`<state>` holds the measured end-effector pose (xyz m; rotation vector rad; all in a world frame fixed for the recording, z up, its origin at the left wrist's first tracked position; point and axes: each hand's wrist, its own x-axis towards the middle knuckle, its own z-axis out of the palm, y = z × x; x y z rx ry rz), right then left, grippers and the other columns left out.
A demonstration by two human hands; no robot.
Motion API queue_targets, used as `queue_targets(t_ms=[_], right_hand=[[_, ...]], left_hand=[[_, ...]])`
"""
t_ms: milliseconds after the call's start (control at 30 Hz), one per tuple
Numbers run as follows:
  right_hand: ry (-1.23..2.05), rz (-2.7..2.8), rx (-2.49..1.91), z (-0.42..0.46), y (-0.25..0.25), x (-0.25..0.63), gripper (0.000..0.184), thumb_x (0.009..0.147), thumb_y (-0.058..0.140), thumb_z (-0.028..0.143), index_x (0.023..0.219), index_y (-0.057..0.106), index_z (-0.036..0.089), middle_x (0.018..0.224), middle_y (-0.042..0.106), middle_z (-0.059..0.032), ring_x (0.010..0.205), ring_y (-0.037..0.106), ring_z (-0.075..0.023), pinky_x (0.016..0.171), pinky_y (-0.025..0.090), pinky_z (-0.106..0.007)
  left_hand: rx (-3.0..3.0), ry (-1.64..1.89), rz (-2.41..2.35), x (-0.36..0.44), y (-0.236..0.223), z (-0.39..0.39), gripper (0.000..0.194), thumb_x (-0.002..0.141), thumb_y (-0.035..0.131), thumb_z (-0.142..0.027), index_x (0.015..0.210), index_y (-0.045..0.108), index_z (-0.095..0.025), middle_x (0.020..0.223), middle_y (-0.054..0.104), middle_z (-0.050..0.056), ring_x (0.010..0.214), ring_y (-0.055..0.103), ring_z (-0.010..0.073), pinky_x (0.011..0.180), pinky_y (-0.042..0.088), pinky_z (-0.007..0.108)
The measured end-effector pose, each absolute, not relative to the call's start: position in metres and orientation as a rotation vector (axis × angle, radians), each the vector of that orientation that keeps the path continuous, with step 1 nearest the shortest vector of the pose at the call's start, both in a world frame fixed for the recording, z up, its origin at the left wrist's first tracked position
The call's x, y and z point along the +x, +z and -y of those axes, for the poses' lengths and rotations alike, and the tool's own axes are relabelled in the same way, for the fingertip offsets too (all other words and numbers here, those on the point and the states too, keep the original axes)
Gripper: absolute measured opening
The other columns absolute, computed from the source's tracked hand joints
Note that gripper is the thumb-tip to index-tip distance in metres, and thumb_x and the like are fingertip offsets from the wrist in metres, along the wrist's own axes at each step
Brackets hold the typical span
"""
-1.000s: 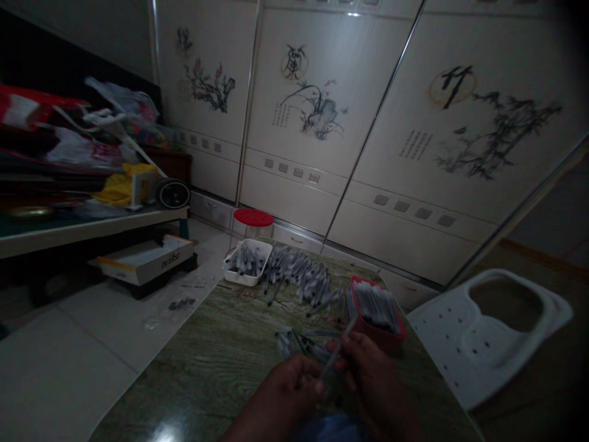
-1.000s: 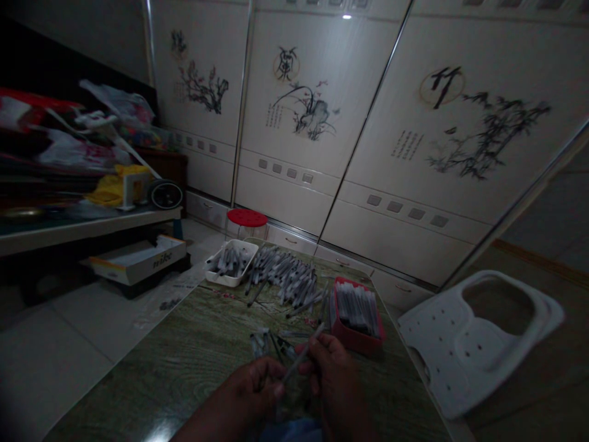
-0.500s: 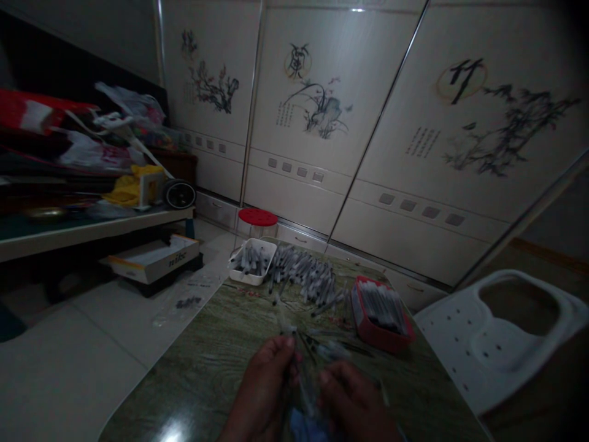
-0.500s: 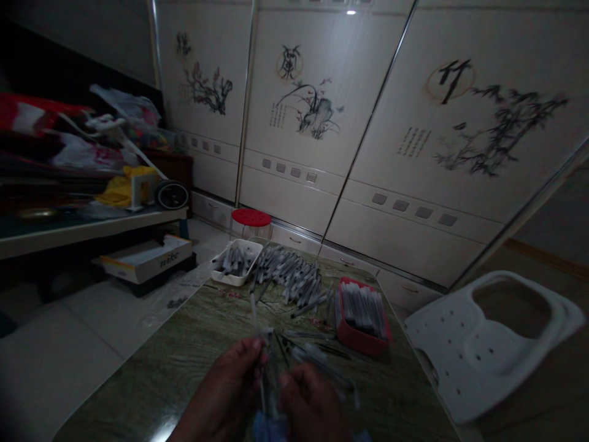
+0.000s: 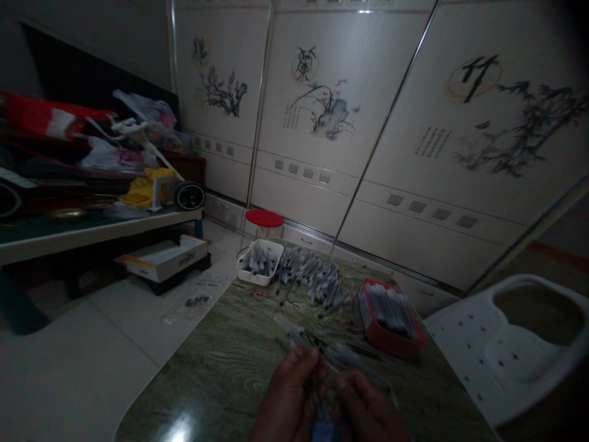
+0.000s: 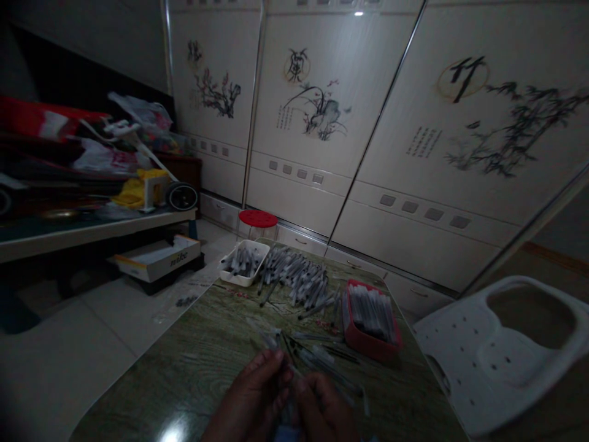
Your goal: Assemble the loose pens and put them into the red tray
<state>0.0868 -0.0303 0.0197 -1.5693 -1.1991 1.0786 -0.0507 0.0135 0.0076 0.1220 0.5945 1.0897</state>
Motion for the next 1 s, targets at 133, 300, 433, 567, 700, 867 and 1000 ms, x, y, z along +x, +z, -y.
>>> queue_targets(t_ms=[133, 300, 433, 567, 700, 867, 1000], right_hand=[[1.248, 1.13, -1.493, 0.027, 0.024, 0.095, 0.067, 0.081, 0.064, 0.088, 0.07, 0.069, 0.022, 0.058, 0.06, -0.0001, 0.051, 0.052, -0.0144, 0.051, 0.04, -0.027], [1.281, 1.068, -1.449, 0.022, 0.024, 0.093, 0.067, 0.074, 0.072, 0.088, 0.068, 0.065, 0.021, 0.055, 0.06, 0.0017, 0.047, 0.047, -0.011, 0.048, 0.037, -0.024], [1.245, 1.05, -1.478, 0.02, 0.025, 0.09, 0.072, 0.071, 0.071, 0.091, 0.067, 0.066, 0.019, 0.054, 0.059, 0.0013, 0.048, 0.049, -0.0111, 0.048, 0.038, -0.024], [1.238, 0.963, -1.462, 0.02, 0.026, 0.091, 0.068, 0.068, 0.077, 0.087, 0.068, 0.068, 0.02, 0.055, 0.06, 0.0014, 0.048, 0.049, -0.0116, 0.047, 0.038, -0.024], [1.265, 0.912, -1.416, 0.02, 0.029, 0.095, 0.06, 0.068, 0.085, 0.078, 0.066, 0.068, 0.02, 0.055, 0.06, 0.0017, 0.049, 0.052, -0.0128, 0.048, 0.041, -0.025], [1.368, 0.837, -1.342, 0.023, 0.029, 0.096, 0.053, 0.073, 0.086, 0.07, 0.066, 0.068, 0.021, 0.054, 0.062, 0.0018, 0.044, 0.049, -0.0111, 0.045, 0.036, -0.024], [1.425, 0.72, -1.255, 0.025, 0.023, 0.094, 0.05, 0.072, 0.091, 0.063, 0.072, 0.067, 0.019, 0.056, 0.061, 0.0044, 0.045, 0.05, -0.0086, 0.046, 0.038, -0.021]], left_hand=[[0.174, 1.013, -0.488, -0.043, 0.009, -0.011, 0.035, 0.072, 0.096, -0.031, 0.081, 0.064, -0.02, 0.069, 0.065, -0.002, 0.057, 0.061, 0.012, 0.057, 0.047, 0.024], [0.175, 0.993, -0.442, -0.037, 0.019, -0.008, 0.051, 0.053, 0.105, -0.039, 0.073, 0.062, -0.02, 0.063, 0.063, -0.004, 0.051, 0.054, 0.0098, 0.052, 0.041, 0.023], [0.25, 0.951, -0.435, -0.031, 0.017, -0.004, 0.054, 0.051, 0.104, -0.05, 0.074, 0.064, -0.02, 0.057, 0.059, -0.005, 0.046, 0.049, 0.0097, 0.048, 0.036, 0.023], [0.321, 0.934, -0.414, -0.026, 0.011, -0.003, 0.054, 0.056, 0.1, -0.057, 0.076, 0.064, -0.02, 0.053, 0.057, -0.005, 0.044, 0.05, 0.0121, 0.049, 0.037, 0.026], [0.228, 0.997, -0.431, -0.029, 0.009, -0.005, 0.05, 0.059, 0.102, -0.043, 0.087, 0.07, -0.017, 0.068, 0.069, 0.001, 0.058, 0.064, 0.0152, 0.058, 0.046, 0.026], [0.128, 1.002, -0.406, -0.034, 0.015, -0.006, 0.037, 0.069, 0.098, -0.032, 0.085, 0.069, -0.016, 0.068, 0.071, 0.002, 0.056, 0.065, 0.0145, 0.058, 0.047, 0.024], [0.097, 0.99, -0.386, -0.034, 0.015, -0.005, 0.028, 0.074, 0.094, -0.025, 0.083, 0.07, -0.014, 0.072, 0.074, 0.006, 0.063, 0.069, 0.0167, 0.062, 0.05, 0.025]])
